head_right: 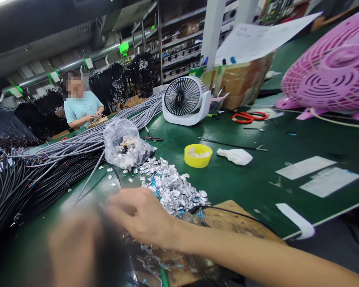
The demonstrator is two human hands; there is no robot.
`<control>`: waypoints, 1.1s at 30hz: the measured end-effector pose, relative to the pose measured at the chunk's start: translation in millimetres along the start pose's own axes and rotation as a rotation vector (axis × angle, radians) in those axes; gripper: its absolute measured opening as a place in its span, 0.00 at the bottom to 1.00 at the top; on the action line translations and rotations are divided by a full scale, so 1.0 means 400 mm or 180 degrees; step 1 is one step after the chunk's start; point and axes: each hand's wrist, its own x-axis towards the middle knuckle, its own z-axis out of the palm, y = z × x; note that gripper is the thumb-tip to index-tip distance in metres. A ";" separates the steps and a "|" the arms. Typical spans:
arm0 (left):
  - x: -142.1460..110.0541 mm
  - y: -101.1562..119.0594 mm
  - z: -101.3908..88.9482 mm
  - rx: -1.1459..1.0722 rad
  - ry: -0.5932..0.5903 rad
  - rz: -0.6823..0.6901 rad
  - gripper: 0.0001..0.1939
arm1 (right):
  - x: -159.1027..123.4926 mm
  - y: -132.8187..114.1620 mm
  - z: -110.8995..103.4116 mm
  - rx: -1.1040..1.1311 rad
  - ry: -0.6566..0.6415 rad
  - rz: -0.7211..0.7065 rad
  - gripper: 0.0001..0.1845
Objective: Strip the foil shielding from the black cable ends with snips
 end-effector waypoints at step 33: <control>0.012 0.006 -0.018 -0.0546 -0.1112 -0.0867 0.17 | 0.015 0.017 -0.009 0.0803 -0.0739 0.0168 0.09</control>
